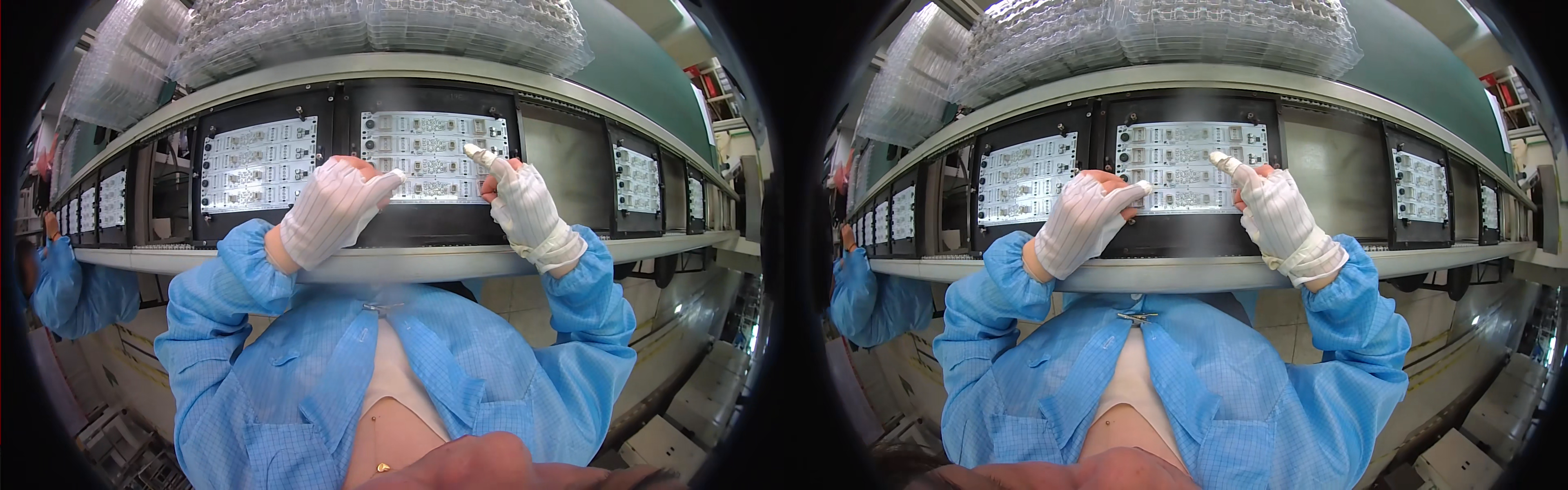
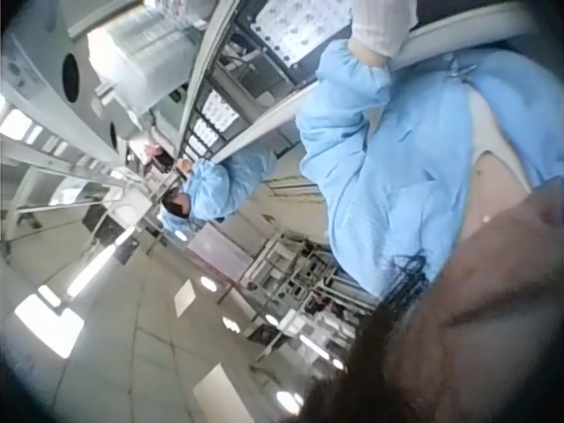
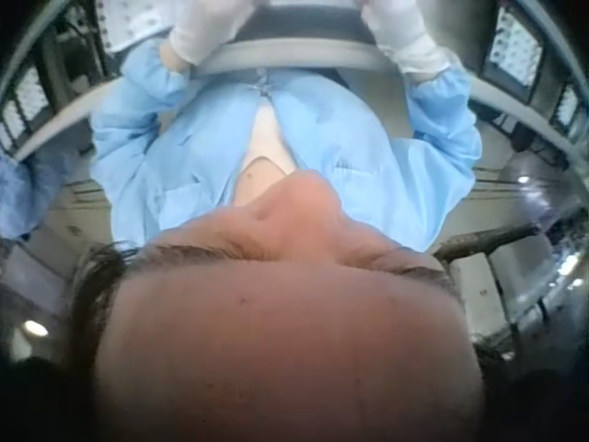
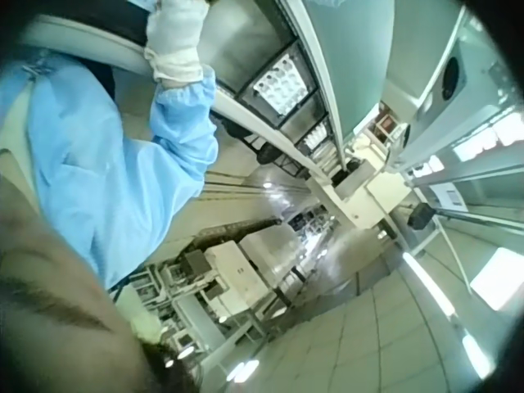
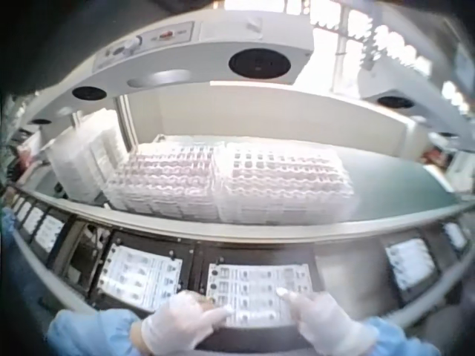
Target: Assembling small electronic components onto circuit board panels on a production conveyor.
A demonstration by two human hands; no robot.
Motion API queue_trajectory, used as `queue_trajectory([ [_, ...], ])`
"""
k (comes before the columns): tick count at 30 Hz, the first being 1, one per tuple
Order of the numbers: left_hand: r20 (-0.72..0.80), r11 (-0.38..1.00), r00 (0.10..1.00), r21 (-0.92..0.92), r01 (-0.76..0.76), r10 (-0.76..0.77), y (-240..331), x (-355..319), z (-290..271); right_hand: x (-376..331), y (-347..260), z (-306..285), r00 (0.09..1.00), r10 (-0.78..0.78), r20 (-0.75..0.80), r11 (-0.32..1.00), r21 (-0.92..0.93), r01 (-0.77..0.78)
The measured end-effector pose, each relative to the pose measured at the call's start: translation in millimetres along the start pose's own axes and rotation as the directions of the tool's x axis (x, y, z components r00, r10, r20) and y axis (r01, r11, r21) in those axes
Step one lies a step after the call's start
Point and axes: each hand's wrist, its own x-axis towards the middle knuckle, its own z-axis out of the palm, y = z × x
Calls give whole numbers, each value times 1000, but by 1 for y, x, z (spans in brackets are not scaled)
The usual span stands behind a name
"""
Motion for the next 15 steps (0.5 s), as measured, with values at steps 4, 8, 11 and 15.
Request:
queue_trajectory([
  [4,36,993,998,106,-45,42,8,-13,-7,-4,-3,-3,999,-18,27,991,-132,22],
  [8,95,993,990,43,-106,101,14,-19,-16,-2,-2,-1,999,-34,41,991,-128,39],
  [11,47,993,992,3,-118,118,15,-29,-18,-1,-4,-2,996,-40,77,984,-170,53],
  [15,53,987,985,-16,-163,163,12,-38,-17,2,-9,-4,995,15,98,991,-137,-1],
])
